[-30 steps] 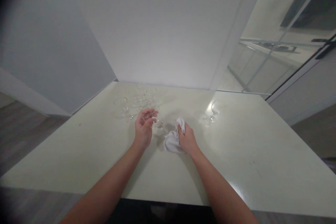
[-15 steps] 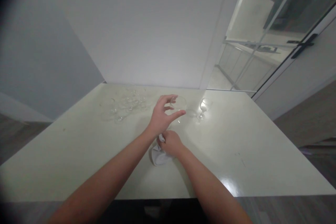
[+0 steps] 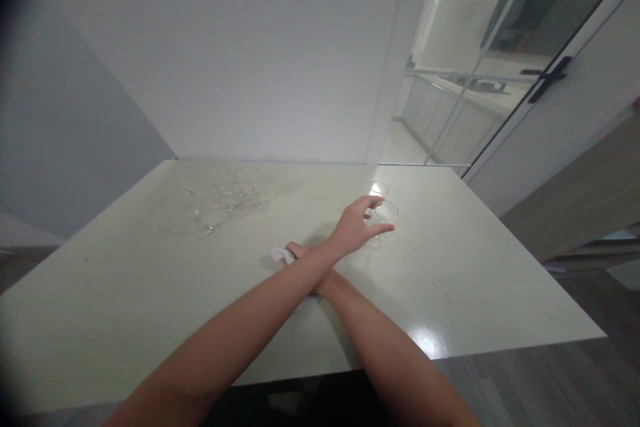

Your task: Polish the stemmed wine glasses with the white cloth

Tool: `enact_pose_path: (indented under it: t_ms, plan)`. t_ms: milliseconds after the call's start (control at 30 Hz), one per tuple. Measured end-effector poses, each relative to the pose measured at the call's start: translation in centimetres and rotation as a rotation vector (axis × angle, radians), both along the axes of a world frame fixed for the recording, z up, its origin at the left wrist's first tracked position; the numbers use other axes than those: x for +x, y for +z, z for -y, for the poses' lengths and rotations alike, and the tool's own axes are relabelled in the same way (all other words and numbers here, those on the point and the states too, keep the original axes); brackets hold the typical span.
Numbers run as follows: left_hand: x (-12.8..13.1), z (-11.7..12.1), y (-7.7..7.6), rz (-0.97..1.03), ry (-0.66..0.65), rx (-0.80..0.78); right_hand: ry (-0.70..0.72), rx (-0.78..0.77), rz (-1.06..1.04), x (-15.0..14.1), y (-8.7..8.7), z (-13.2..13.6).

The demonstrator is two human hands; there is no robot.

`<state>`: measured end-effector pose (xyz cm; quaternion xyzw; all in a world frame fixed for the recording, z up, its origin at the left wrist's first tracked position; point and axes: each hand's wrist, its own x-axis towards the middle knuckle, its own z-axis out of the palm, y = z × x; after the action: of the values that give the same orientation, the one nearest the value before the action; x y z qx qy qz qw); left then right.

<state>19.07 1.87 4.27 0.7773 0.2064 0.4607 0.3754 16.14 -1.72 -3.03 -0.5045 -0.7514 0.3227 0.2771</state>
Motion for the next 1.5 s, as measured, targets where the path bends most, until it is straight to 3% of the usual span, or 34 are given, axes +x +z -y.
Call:
enact_pose_path:
  t_ms: [500,667,1167,1367,1500]
  plan:
    - [-0.4,-1.7,-1.0,-0.059,0.048,-0.014,0.067,-0.048,-0.132,0.1,0.6,0.4]
    - [0.0,-2.2,-0.9,-0.111,0.057,-0.032,0.069,-0.07,-0.225,0.1,0.5,0.4]
    - [-0.7,-2.3,0.0,-0.07,0.059,-0.096,0.056,-0.023,-0.156,0.2,1.1,0.9]
    - [-0.9,-1.5,-0.2,-0.263,0.054,-0.115,0.057,-0.051,-0.151,0.0,0.8,0.6]
    - [-0.6,-1.2,-0.4,-0.351,0.117,-0.11,0.037,-0.038,-0.111,0.1,0.6,0.3]
